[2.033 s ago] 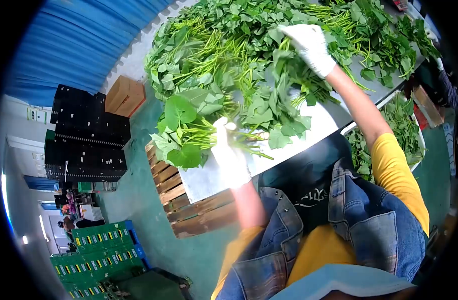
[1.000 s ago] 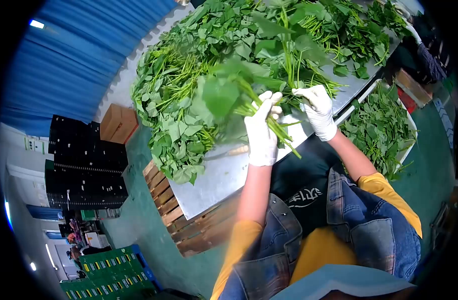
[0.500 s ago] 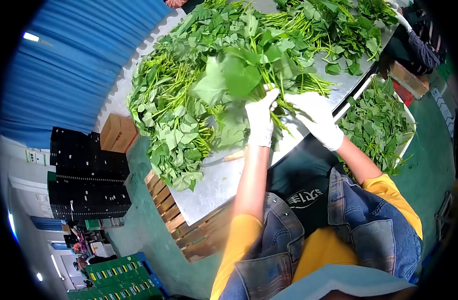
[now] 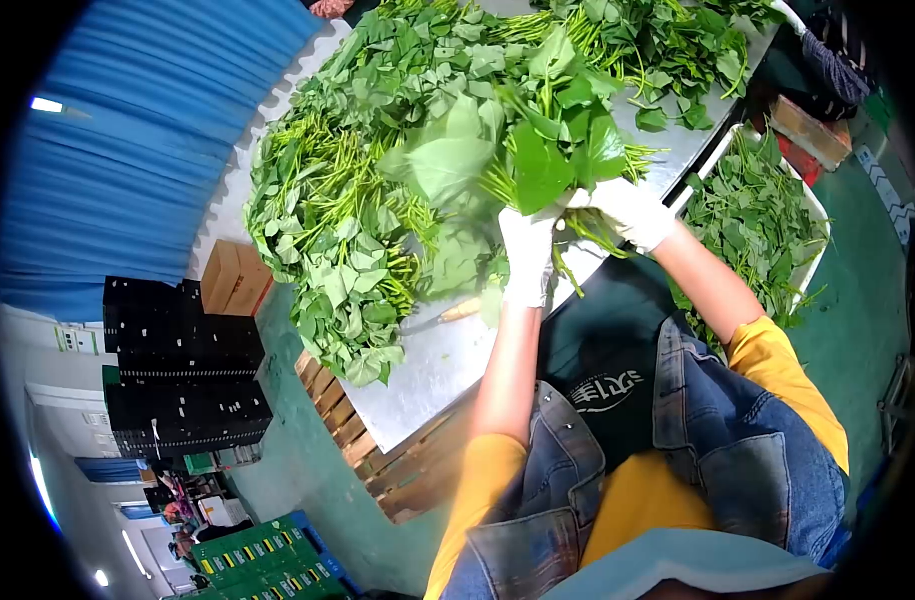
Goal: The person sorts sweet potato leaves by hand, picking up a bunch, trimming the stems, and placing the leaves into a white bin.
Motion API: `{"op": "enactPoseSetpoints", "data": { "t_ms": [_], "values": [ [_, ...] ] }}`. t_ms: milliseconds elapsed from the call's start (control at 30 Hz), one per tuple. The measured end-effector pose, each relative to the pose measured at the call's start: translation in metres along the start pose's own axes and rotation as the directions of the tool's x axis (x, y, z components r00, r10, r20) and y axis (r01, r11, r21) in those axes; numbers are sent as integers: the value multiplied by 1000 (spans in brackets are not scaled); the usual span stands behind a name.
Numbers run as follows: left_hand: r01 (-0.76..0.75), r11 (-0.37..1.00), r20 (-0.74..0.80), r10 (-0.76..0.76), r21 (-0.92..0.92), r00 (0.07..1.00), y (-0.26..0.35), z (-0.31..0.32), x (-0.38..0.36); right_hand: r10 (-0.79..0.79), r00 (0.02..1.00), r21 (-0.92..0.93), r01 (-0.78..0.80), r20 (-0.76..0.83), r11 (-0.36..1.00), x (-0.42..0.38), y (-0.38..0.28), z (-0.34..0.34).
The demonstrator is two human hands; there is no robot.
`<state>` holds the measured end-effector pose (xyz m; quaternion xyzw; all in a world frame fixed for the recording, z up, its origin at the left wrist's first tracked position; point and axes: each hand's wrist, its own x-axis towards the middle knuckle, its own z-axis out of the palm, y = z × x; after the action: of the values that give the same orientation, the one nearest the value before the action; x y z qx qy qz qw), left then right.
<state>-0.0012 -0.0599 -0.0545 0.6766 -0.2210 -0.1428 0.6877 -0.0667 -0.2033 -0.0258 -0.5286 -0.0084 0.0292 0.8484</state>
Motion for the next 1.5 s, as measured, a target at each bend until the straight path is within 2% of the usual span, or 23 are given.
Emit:
{"op": "enactPoseSetpoints", "data": {
  "t_ms": [100,133,167,233,367,500,600,767,867,900,933,967,1033,1067,1100,1133,1167,1200,1233,1333,1367,1433,1500],
  "values": [
    [-47,993,-48,52,104,997,12,4,-4,-220,972,-143,207,-84,968,5,24,-19],
    [-215,904,-49,249,369,967,15,4,-5,-97,986,187,122,-135,975,4,19,-17],
    [-147,969,-123,173,196,977,16,8,-4,37,989,500,40,-143,865,3,11,-12],
    [-69,978,-267,14,-195,964,15,17,-1,27,978,471,74,-205,879,-8,0,-2],
    [4,992,-16,-6,-126,1000,8,12,-1,183,982,453,-141,-50,881,-10,-1,-6],
    [147,989,-27,-147,-16,989,25,24,-9,215,977,499,-185,-3,847,-18,-6,8],
    [82,968,-32,-92,-235,995,20,27,-11,161,980,521,-77,-117,850,-14,6,-1],
    [78,990,-103,-90,-116,991,31,32,-12,107,933,752,206,-344,626,-12,5,-6],
    [35,991,-271,-69,-130,960,7,25,-2,-307,946,816,97,102,569,-33,20,-31],
    [-15,1000,-322,21,20,946,-16,13,7,-59,980,673,173,-189,719,-61,2,-18],
    [-49,984,-370,109,169,923,-39,0,15,-251,949,721,38,190,691,-69,12,-47],
    [-6,997,-360,-23,-78,933,-21,-11,16,-192,958,676,-2,214,737,-91,10,-56],
    [62,826,-322,-286,-560,903,15,-33,18,139,987,306,-109,-77,946,-144,-1,-88],
    [82,855,-336,-288,-512,897,23,-36,16,165,879,-23,-196,-447,980,-158,-9,-84],
    [104,882,-351,-288,-459,891,30,-39,14,-229,858,-663,-160,-460,731,-173,32,-135],
    [116,823,-270,-310,-555,912,-21,-54,24,-10,890,-678,-341,-456,651,-186,37,-164],
    [115,791,-230,-308,-600,923,-40,-57,28,129,782,-760,-623,-610,182,-197,32,-170],
    [118,757,-189,-306,-643,933,-59,-59,32,42,718,-672,-628,-695,-393,-199,23,-150],
    [112,900,-233,-227,-422,946,-31,-44,20,-77,672,-439,-562,-737,-701,-202,42,-174],
    [-16,970,-164,57,242,985,12,-17,-9,-254,758,-768,-635,-601,-77,-185,12,-147],
    [-130,868,-76,188,479,979,13,-12,-11,-324,761,-827,-508,-562,240,-168,-1,-126],
    [-314,565,135,336,763,932,21,-2,-18,-544,783,-925,-103,-302,365,-132,-18,-83],
    [-417,203,347,309,886,886,36,8,-24,-362,860,-691,15,-361,723,-98,-35,-42]
  ]
}}
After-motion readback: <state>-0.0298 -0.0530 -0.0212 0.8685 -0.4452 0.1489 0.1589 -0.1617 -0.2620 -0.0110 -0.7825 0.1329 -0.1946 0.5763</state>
